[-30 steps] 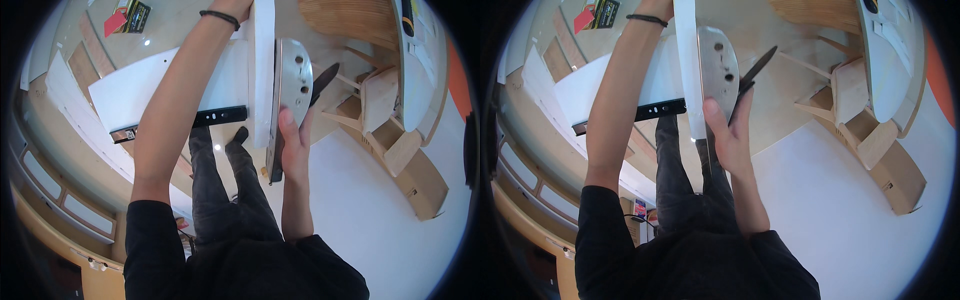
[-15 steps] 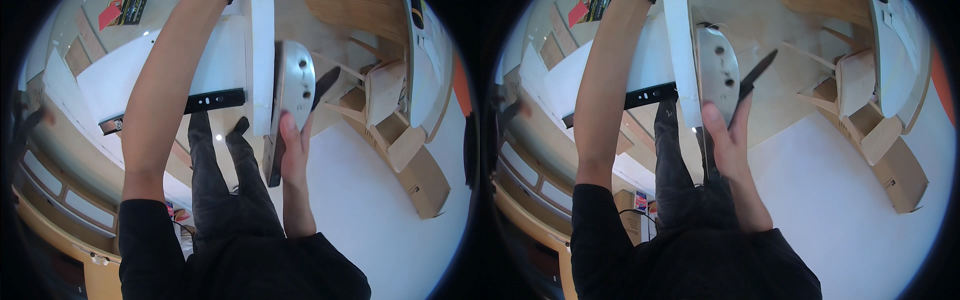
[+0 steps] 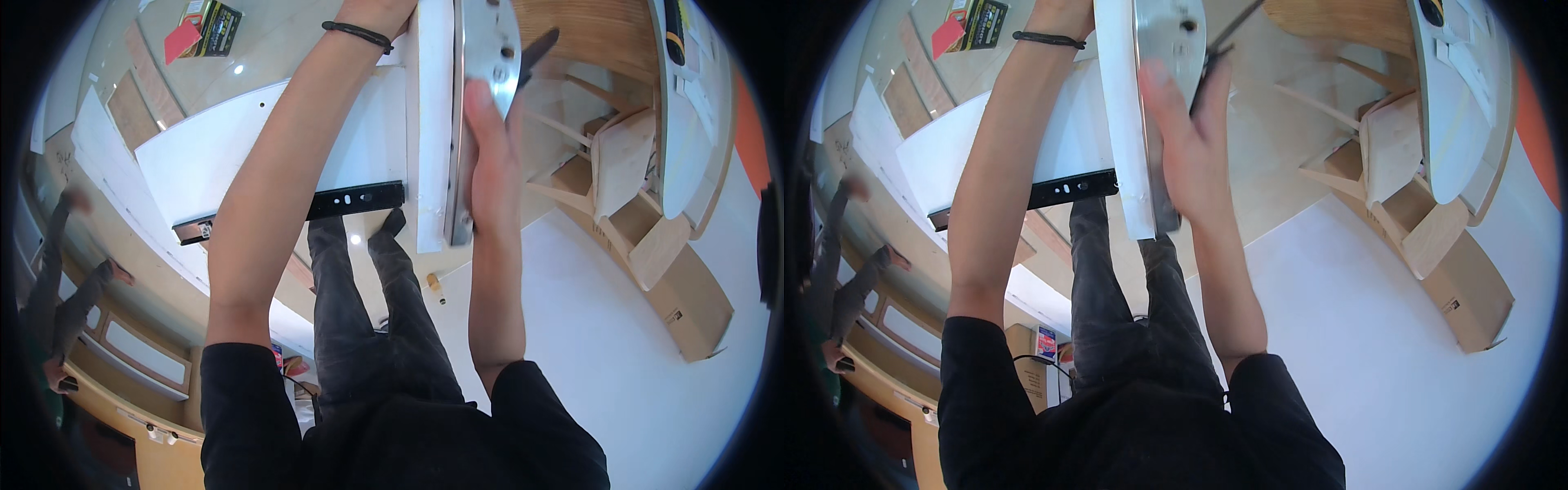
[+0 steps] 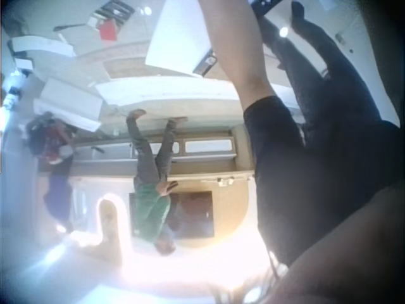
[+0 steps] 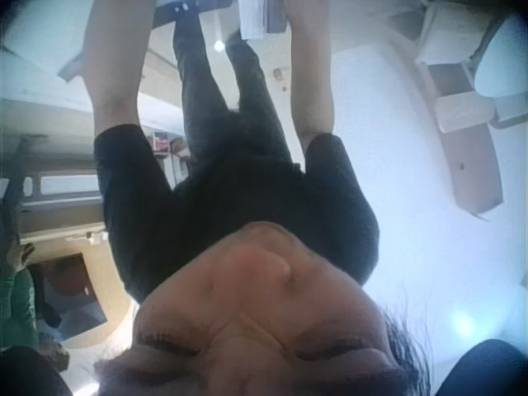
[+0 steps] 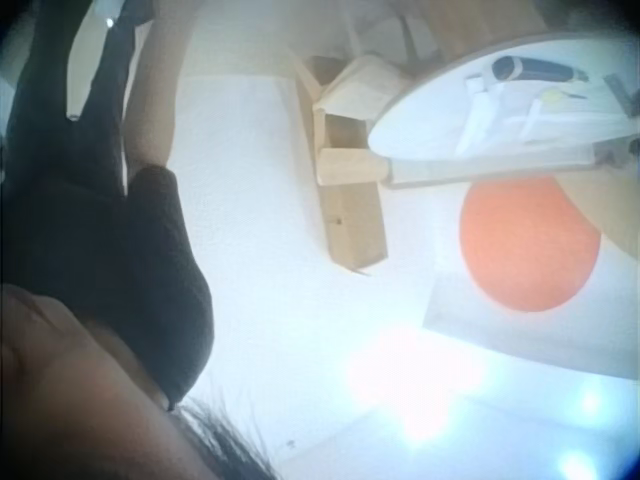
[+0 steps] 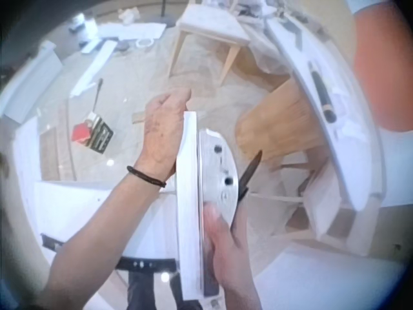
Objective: The person assembles a white cabinet by attaching a metal bracket to its side using a utility knife and a metal file. They repeatedly scrape and file the bracket and cabinet edge to smooth the fit, then use the knife to trim excess material along the joint.
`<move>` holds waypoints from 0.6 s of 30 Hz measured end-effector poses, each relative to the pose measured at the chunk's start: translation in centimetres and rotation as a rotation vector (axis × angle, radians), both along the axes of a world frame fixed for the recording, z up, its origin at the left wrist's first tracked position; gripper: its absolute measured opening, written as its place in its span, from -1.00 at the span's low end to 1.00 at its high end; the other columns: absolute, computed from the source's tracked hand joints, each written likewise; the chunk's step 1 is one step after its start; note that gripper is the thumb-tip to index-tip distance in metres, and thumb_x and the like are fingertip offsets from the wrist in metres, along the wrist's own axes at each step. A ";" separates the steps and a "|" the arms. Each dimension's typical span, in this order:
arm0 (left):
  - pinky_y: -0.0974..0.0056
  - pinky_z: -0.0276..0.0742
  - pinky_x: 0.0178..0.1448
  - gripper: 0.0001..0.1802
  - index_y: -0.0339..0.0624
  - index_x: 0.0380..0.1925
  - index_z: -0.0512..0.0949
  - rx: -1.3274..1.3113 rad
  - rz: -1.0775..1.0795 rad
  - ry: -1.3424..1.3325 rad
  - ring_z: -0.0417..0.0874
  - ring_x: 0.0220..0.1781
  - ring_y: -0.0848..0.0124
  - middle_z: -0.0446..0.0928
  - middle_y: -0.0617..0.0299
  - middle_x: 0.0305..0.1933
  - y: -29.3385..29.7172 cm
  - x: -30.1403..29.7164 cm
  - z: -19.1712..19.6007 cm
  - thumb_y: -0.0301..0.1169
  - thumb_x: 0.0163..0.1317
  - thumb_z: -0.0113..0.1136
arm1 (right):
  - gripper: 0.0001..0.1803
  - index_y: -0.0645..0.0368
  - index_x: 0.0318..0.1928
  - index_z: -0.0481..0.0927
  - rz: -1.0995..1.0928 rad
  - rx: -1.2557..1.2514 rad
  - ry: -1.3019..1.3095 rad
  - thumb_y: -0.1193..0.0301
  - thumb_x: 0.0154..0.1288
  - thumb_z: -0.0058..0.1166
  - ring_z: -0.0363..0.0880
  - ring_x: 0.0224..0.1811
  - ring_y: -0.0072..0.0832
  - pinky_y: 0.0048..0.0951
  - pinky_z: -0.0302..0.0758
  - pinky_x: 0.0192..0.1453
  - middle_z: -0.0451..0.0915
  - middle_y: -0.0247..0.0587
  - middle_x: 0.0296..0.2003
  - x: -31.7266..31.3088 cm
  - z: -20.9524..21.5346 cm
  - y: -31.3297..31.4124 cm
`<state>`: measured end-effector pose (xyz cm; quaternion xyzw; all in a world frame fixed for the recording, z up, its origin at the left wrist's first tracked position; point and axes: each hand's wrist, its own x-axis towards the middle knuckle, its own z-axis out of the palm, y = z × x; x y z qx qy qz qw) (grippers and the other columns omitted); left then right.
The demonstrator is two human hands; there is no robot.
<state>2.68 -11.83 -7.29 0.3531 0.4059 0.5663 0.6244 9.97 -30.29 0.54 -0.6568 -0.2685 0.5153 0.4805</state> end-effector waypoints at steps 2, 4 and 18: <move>0.28 0.32 -0.39 -0.64 -0.13 -0.60 0.48 -0.083 0.014 -0.027 0.37 -0.53 0.53 0.35 0.37 -0.60 0.0 0.2 1.0 -0.22 0.37 0.15 | -0.18 0.35 0.46 0.11 0.021 -0.004 0.018 0.06 0.49 0.15 0.38 0.31 -0.34 -0.37 0.30 0.41 0.44 0.01 0.25 0.6 -0.2 0.7; 0.27 0.32 -0.40 -0.62 -0.13 -0.61 0.48 -0.042 0.038 0.034 0.36 -0.55 0.52 0.35 0.36 -0.61 0.2 0.4 1.4 -0.20 0.36 0.15 | -0.17 0.34 0.48 0.09 0.025 -0.022 0.024 0.06 0.50 0.13 0.36 0.33 -0.34 -0.36 0.29 0.42 0.42 0.01 0.26 0.6 0.3 0.1; 0.12 0.36 -0.32 -0.56 -0.38 -0.60 0.48 0.217 0.096 0.375 0.44 -0.49 0.32 0.40 0.10 -0.62 1.1 -0.3 0.6 -0.24 0.36 0.08 | -0.19 0.27 0.51 0.05 0.023 0.041 0.120 0.13 0.51 0.13 0.38 0.31 -0.36 -0.34 0.30 0.42 0.40 -0.07 0.29 0.1 0.2 -2.8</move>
